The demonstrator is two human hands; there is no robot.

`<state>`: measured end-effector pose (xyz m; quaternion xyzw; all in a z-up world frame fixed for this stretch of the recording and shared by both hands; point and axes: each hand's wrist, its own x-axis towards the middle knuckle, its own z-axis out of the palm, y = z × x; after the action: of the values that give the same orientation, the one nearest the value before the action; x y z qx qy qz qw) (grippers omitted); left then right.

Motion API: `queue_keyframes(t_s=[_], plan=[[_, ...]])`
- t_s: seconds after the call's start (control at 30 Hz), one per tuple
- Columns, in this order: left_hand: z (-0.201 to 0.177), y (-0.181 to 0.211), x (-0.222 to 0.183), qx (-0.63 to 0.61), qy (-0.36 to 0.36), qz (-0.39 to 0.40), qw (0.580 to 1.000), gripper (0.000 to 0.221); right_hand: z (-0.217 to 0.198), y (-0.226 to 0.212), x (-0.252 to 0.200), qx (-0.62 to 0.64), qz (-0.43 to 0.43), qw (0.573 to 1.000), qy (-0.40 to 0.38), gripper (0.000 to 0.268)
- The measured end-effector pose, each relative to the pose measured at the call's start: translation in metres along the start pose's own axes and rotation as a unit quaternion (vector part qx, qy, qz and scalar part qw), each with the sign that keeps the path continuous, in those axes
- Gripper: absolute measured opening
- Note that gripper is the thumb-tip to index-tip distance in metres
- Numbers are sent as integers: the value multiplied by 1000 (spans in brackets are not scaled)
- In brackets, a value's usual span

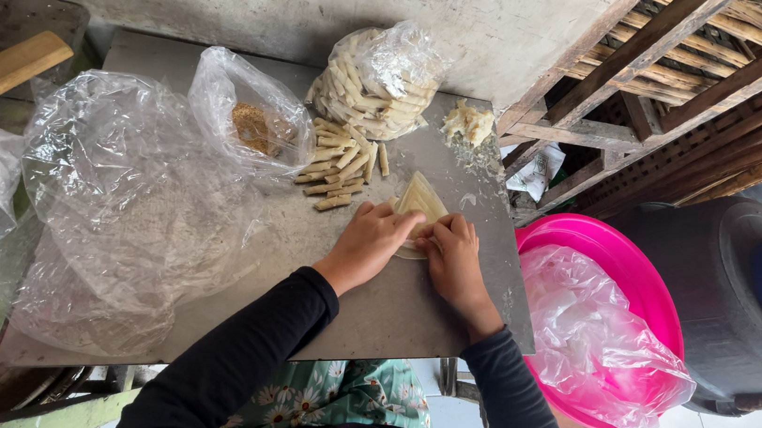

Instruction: The person places snack filling onto a wrapper, rolls the wrapper into a cylinder, and repeats this action with multiple snacks before collecting them into a bag.

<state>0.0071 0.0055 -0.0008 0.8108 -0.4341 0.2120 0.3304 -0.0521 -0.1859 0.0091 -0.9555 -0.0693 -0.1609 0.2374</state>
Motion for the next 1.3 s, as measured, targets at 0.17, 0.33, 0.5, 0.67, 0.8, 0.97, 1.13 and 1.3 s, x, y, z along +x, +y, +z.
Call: queue_keyframes(t_s=[0.17, 0.33, 0.5, 0.67, 0.8, 0.97, 1.13, 1.3], plan=[[-2, -2, -1, 17, -30, 14, 999, 32, -8, -7, -2, -20, -73, 997, -3, 19], [1, 3, -3, 65, -42, 0, 997, 28, -4, -8, -3, -66, -63, 996, 3, 16], [-1, 4, -1, -89, -31, -176, 980, 40, -1, -4, 3, 10, -5, 1000, 21, 12], [-4, 6, -3, -59, -5, -122, 991, 42, -2, -1, 5, 72, 13, 997, 25, 12], [-8, 1, -4, -58, -18, -52, 997, 45, -7, -3, 4, 22, -41, 999, 3, 16], [0, 5, -5, 27, -24, -45, 998, 43, -7, -6, -1, -7, -47, 999, 6, 15], [-1, 2, -5, -65, -70, -177, 980, 39, -1, -2, 3, 28, 15, 999, -3, 13], [-1, 5, -3, -71, 2, -152, 986, 38, 5, 2, 3, 71, 41, 997, 15, 16]])
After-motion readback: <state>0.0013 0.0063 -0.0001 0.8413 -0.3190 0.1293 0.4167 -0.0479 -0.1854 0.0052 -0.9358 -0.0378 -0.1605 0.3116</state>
